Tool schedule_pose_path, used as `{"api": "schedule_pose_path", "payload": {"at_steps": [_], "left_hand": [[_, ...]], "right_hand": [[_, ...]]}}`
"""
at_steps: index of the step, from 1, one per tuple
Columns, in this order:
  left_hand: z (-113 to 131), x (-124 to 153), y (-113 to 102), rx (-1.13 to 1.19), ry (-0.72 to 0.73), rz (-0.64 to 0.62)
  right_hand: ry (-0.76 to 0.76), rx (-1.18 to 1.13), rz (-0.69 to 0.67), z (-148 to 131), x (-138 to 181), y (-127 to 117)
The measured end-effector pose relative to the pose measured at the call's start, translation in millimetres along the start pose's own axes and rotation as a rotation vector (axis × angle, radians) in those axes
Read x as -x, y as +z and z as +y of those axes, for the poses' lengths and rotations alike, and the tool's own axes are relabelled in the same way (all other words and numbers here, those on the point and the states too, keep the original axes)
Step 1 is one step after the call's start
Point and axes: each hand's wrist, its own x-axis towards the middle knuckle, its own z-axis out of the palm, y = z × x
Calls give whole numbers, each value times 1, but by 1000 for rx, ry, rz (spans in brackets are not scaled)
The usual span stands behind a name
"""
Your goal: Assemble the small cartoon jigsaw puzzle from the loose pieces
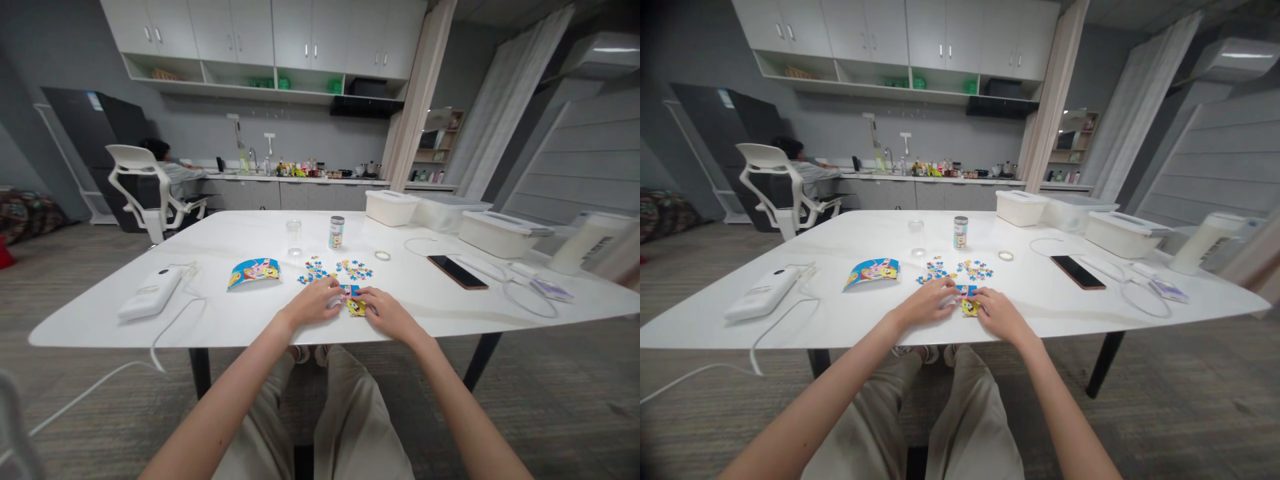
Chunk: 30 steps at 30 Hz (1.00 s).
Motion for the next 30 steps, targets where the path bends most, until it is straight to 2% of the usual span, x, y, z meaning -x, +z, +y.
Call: {"api": "schedule_pose_path", "payload": {"at_steps": [7,11,14,17,20,23,26,30], "left_hand": [[1,0,1,-11,-5,4],[3,1,1,-47,-56,27],[5,2,2,-150,-198,87],[5,2,5,-296,-457,174],[0,-1,11,-336,-600,169],[-9,-5,17,-323,-551,130],[-21,-12,21,-309,-492,143],[-37,-23,22,-320,-477,133]], "right_hand": [[-12,-6,17,2,-1,2],[-3,-6,4,0,-1,1],[-8,-21,1,0,-2,-1],[20,-42,-11,2,-4,-1],[45,-48,3,5,-8,1],[87,-1,-18,6,-11,3],[107,17,-47,8,-17,3],[148,-19,37,19,-27,3]]}}
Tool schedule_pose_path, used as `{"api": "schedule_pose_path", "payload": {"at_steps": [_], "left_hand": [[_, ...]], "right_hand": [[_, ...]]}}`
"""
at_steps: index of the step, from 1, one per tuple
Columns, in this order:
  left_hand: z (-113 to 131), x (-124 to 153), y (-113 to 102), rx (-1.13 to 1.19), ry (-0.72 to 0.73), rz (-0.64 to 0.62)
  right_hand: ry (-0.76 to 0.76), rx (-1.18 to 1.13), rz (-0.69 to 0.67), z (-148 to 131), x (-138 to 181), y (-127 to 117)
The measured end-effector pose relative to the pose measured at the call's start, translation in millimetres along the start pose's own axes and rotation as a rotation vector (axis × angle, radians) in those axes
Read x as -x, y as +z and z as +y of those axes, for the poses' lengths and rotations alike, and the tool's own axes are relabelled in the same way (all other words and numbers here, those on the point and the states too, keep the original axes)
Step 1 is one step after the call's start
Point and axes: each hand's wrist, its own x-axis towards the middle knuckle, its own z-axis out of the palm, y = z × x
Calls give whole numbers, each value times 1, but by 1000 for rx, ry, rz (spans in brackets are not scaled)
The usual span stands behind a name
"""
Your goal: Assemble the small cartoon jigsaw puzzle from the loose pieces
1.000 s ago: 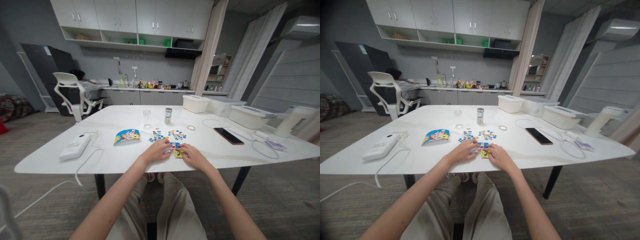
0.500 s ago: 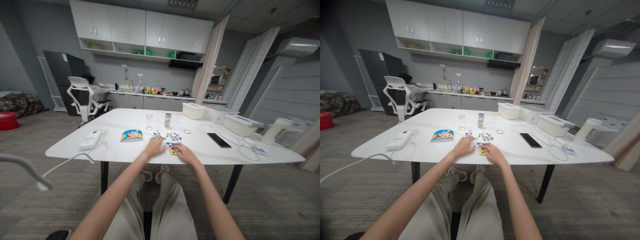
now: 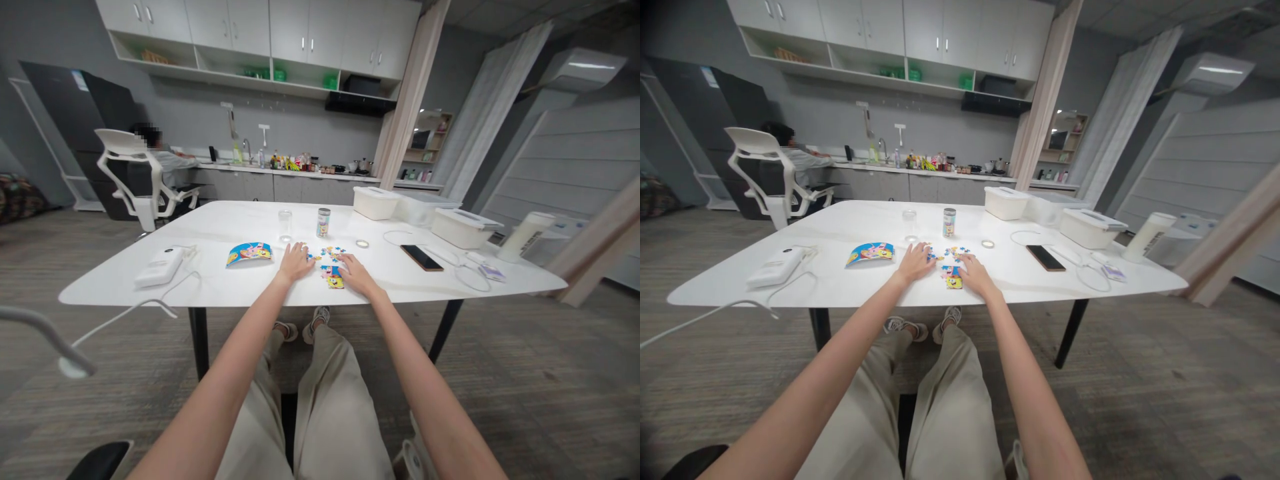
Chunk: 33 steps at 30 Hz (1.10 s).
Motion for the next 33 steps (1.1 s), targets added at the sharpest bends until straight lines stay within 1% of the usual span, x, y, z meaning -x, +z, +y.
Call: {"api": "schedule_pose_path", "payload": {"at_steps": [2,4,6,8,10,11,15,18,22,27,33], "left_hand": [[-2,-6,2,-10,15,-35],[-5,-10,3,-19,50,-93],[-8,-13,5,-38,158,-177],[-11,-16,6,-53,309,-248],[-14,-19,9,-30,423,-270],[-15,-20,10,-3,442,-262],[-16,-23,17,107,392,-215],[-15,-24,20,114,406,-234],[-14,-25,19,94,397,-231],[-14,-23,15,30,356,-185],[-14,-21,16,-4,230,-196]], "right_hand": [[99,14,-16,6,-8,2],[190,53,-75,11,-17,5],[233,96,-121,15,-29,9],[283,117,-158,18,-41,14],[314,121,-176,20,-53,17],[306,121,-190,21,-59,19],[225,104,-182,30,-69,23],[179,1,-120,40,-69,24],[130,-125,-33,50,-68,25],[120,-207,8,49,-67,23],[113,-233,-1,44,-67,20]]}}
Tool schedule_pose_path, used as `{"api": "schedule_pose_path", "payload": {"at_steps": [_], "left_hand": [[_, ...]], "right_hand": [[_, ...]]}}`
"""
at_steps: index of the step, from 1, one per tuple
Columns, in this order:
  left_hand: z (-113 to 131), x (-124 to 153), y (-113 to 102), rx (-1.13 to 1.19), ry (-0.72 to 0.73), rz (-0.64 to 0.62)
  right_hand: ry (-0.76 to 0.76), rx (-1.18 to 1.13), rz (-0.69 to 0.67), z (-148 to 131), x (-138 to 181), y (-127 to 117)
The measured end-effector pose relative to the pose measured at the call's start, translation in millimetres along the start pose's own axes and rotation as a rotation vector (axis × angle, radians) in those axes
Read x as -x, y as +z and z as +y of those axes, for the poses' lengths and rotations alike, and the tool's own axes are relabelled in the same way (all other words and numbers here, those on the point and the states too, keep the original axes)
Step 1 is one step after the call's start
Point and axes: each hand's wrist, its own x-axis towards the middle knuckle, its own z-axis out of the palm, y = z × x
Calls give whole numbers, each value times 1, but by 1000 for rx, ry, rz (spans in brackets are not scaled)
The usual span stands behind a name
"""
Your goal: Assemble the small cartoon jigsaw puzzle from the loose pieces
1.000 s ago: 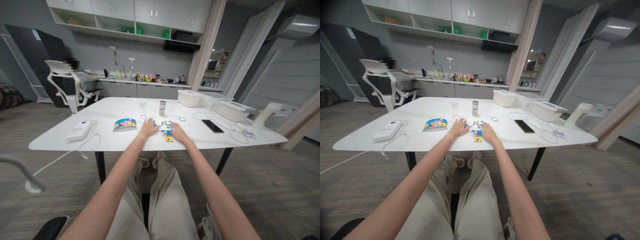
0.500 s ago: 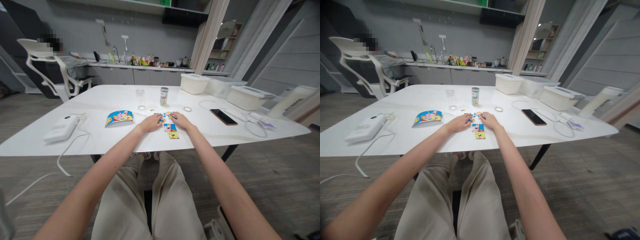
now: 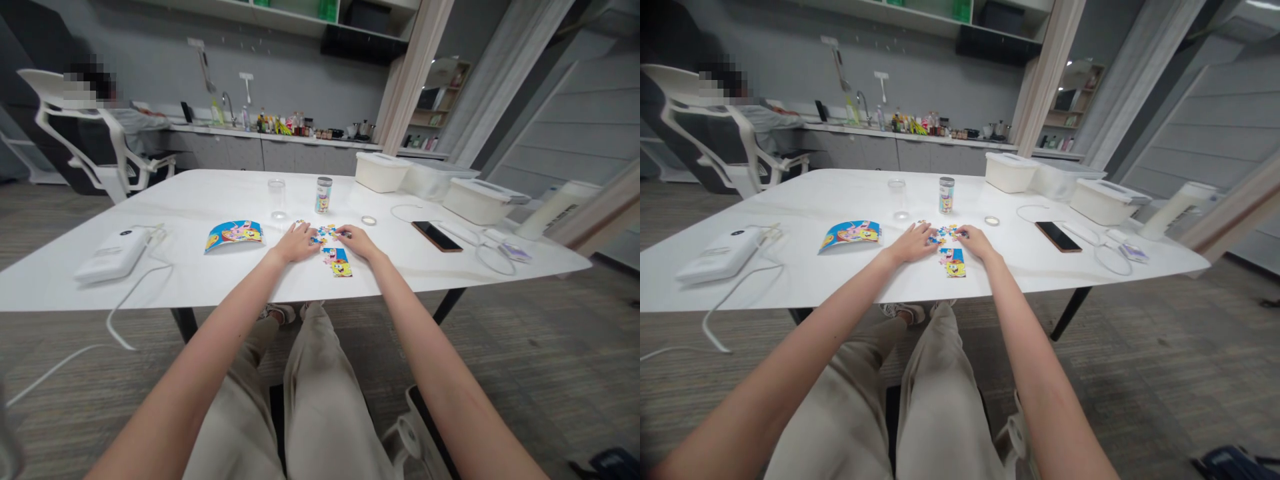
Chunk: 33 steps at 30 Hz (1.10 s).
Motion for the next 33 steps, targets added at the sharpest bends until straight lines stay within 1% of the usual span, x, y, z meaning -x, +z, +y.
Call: {"api": "schedule_pose_path", "payload": {"at_steps": [4,6,8,9,11,13,17,23,28,33], "left_hand": [[-7,-3,1,-8,-108,27],[-13,-6,3,-25,-83,-23],[-16,-9,4,-26,-29,-89],[-17,-10,4,-16,-17,-102],[-17,-12,4,12,-33,-81],[-15,-12,3,32,-39,-47],[-11,-9,-2,62,9,-38],[-12,-5,-5,81,22,-26],[-9,-1,-9,66,36,12],[-6,2,-11,51,18,20]], "right_hand": [[-34,28,20,0,-2,3],[-31,49,33,1,-4,6],[-12,70,-15,2,-5,7],[-6,79,-53,2,-5,8],[-16,92,-113,2,-6,8],[-32,97,-133,0,-5,7],[-19,84,-130,-4,-2,4],[-19,52,-118,-7,1,4],[-58,31,-112,-6,-2,5],[-89,-10,-95,-11,-6,6]]}}
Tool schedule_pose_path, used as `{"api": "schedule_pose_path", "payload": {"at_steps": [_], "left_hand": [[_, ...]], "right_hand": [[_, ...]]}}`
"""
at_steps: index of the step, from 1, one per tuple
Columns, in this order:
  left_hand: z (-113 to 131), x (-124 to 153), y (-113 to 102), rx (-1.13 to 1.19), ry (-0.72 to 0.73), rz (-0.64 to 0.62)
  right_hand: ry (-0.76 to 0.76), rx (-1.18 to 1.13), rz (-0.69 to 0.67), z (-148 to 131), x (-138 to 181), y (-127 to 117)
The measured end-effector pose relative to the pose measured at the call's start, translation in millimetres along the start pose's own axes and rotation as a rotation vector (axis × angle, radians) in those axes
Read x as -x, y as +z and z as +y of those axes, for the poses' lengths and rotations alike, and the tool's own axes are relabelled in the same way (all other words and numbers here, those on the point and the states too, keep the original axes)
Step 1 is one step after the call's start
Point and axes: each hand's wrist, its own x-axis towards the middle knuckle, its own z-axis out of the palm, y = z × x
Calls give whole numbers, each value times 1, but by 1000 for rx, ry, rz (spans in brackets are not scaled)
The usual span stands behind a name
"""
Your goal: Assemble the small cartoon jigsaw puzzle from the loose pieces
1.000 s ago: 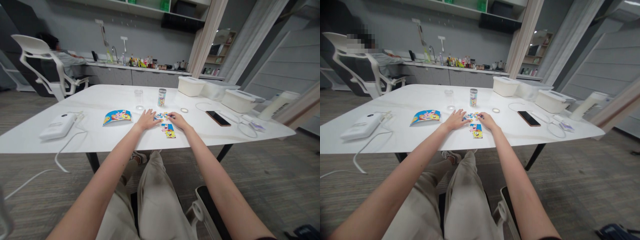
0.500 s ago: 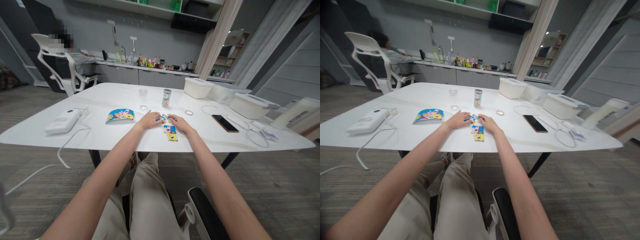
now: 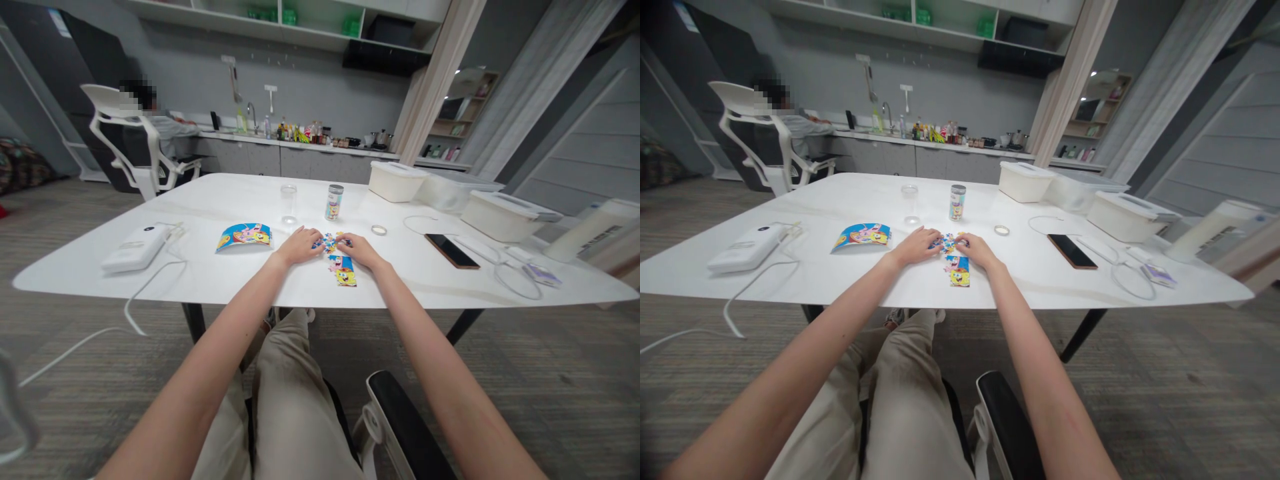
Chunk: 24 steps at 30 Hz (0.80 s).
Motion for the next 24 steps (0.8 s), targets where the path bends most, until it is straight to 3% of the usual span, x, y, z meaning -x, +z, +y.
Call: {"api": "schedule_pose_path", "payload": {"at_steps": [7,24], "left_hand": [[1,2,1,22,-59,-38],[2,-8,0,21,8,-63]], "right_hand": [[-28,-17,35,-2,-4,2],[20,-37,185,-4,6,-1]]}}
